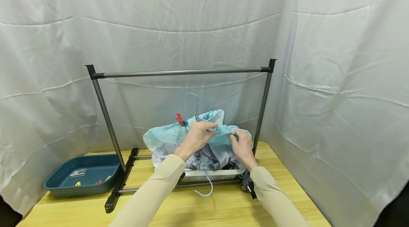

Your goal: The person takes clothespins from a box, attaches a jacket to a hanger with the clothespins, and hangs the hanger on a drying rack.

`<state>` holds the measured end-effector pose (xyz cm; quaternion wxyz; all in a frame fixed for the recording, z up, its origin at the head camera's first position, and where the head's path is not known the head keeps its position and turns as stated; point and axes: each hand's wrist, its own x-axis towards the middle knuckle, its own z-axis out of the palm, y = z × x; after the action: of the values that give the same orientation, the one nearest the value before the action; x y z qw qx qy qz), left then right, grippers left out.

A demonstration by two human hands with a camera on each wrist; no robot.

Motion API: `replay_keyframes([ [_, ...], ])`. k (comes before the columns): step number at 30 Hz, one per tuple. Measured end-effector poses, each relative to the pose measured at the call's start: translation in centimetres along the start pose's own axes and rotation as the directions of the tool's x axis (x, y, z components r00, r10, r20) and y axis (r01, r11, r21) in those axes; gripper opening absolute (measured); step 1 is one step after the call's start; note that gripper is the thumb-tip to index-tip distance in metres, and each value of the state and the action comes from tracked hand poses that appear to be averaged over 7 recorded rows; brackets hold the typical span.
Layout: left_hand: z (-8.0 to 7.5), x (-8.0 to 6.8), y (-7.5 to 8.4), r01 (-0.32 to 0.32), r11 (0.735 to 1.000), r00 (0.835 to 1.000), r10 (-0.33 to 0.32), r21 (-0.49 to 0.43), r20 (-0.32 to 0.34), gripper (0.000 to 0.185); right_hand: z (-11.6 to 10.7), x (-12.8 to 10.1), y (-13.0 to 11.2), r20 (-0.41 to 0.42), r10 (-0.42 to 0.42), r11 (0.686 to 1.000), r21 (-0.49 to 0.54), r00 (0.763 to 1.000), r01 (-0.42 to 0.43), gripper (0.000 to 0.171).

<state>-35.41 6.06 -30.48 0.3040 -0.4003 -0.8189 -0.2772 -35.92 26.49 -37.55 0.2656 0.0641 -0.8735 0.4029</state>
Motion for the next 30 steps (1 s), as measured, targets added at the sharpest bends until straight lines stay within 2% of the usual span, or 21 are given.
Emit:
replay_keyframes([
  [4,0.7,0.0,0.4,-0.065,0.996,0.997,0.067,0.064,-0.029,0.024,0.0,-0.1,-0.1,0.008,0.002,1.000,0.009,1.000,-0.002,0.023],
  [8,1.3,0.1,1.0,-0.125,0.980,0.992,0.125,0.158,0.013,0.019,0.0,-0.2,-0.2,0.019,0.010,1.000,0.014,1.000,-0.010,0.023],
  [10,1.5,0.2,1.2,-0.174,0.958,0.985,0.171,0.228,0.033,0.017,0.0,-0.2,-0.2,0.018,0.012,1.000,0.016,1.000,-0.012,0.023],
  [14,1.9,0.6,1.2,-0.241,0.890,0.969,0.246,0.387,0.037,0.015,0.0,-0.2,-0.3,0.006,0.005,1.000,0.018,1.000,-0.005,0.023],
  [16,2.1,0.7,1.1,-0.243,0.864,0.967,0.251,0.440,0.042,0.019,-0.1,-0.1,-0.4,0.003,0.002,1.000,0.020,1.000,-0.002,0.023],
  [20,2.2,1.0,0.8,-0.217,0.846,0.974,0.221,0.487,0.050,0.026,-0.1,-0.1,-0.5,0.008,0.005,1.000,0.026,1.000,-0.005,0.023],
  [25,2.1,1.4,0.3,-0.203,0.852,0.978,0.205,0.483,0.049,0.023,0.0,-0.1,-0.4,0.001,-0.009,1.000,0.019,1.000,0.009,0.022],
  [30,2.0,1.7,-0.1,-0.207,0.881,0.978,0.201,0.425,0.061,0.019,0.2,-0.2,-0.3,-0.018,-0.048,0.999,-0.004,0.999,0.048,0.019],
])
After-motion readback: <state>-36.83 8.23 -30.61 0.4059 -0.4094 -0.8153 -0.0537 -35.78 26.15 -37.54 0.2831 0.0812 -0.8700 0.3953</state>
